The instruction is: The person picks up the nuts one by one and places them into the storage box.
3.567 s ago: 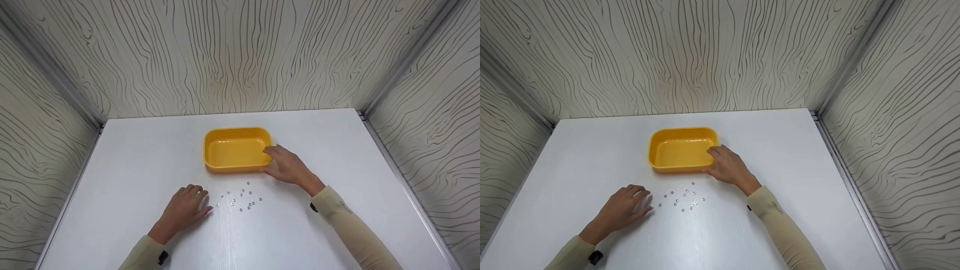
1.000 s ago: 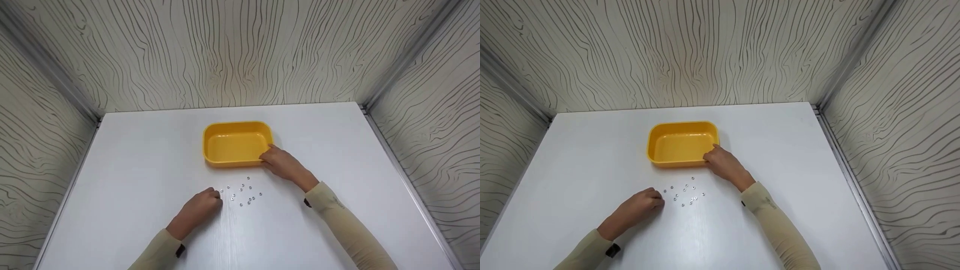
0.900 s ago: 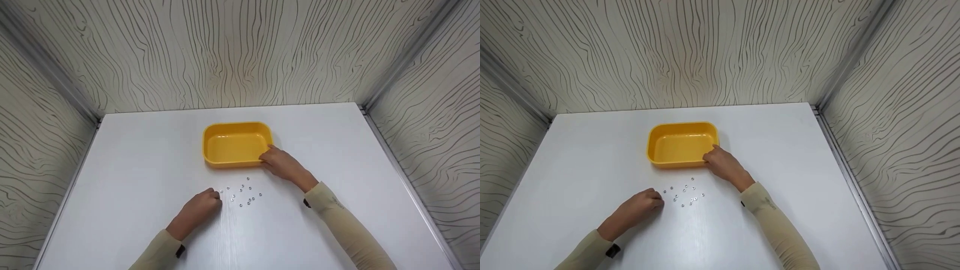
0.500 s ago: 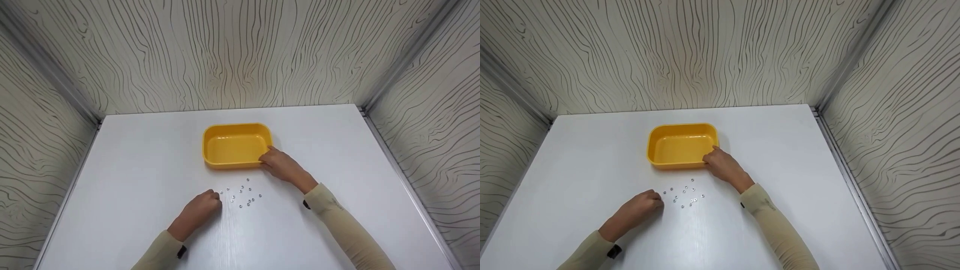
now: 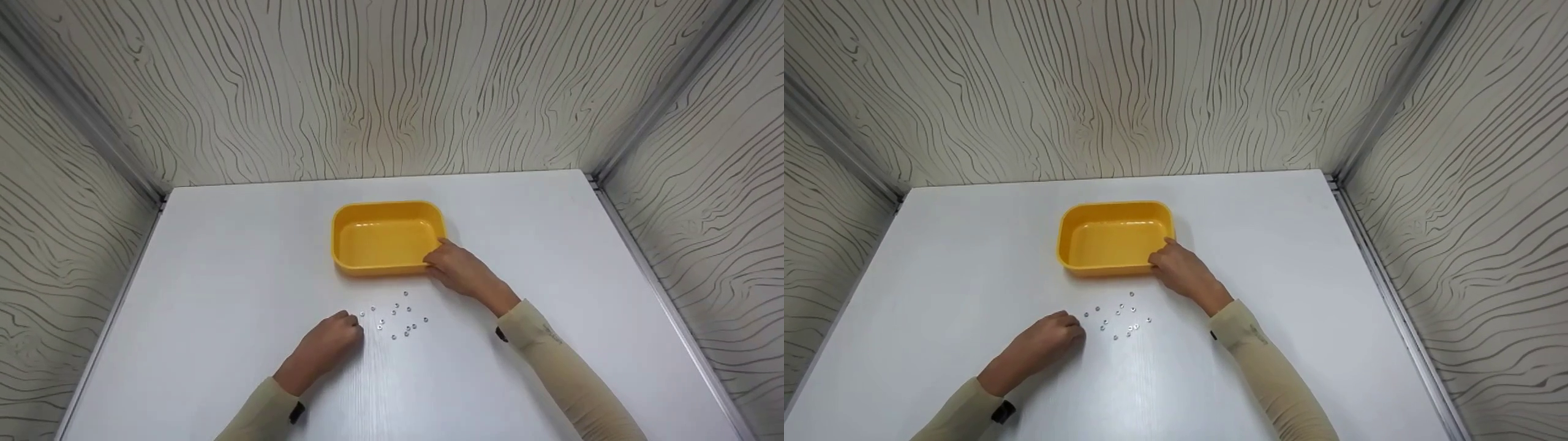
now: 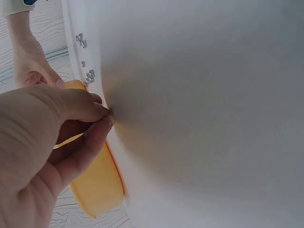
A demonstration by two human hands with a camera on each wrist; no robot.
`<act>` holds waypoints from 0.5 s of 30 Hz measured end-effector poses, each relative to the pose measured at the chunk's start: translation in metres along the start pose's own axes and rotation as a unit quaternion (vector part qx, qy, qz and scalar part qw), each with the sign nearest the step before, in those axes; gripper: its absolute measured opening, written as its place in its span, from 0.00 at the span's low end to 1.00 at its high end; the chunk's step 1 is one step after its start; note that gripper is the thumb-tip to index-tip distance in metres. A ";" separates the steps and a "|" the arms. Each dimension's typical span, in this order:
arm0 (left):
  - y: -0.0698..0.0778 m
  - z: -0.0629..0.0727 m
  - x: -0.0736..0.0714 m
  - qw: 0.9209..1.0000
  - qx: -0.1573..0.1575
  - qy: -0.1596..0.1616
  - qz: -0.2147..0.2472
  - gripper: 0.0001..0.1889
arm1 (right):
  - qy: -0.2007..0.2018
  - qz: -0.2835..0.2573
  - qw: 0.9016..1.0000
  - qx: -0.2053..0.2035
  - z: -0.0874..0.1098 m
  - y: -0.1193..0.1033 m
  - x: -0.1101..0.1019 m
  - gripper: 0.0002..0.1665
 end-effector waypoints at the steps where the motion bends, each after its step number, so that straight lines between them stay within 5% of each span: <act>1: -0.001 0.000 0.000 1.000 0.000 -0.001 0.001 0.12 | 0.001 0.002 1.000 -0.001 0.000 0.000 0.000 0.09; 15: -0.002 0.005 -0.003 1.000 0.011 0.005 0.016 0.13 | -0.008 -0.007 1.000 0.015 0.000 0.001 0.001 0.10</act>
Point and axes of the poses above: each hand's wrist, its own z-axis away from the middle knuckle, its own x-axis out of the palm, y = z × x, the point moved 6 cm from there along -z, towards the middle knuckle, and after that the axes turned 7 degrees about z, right-handed, at the moved point
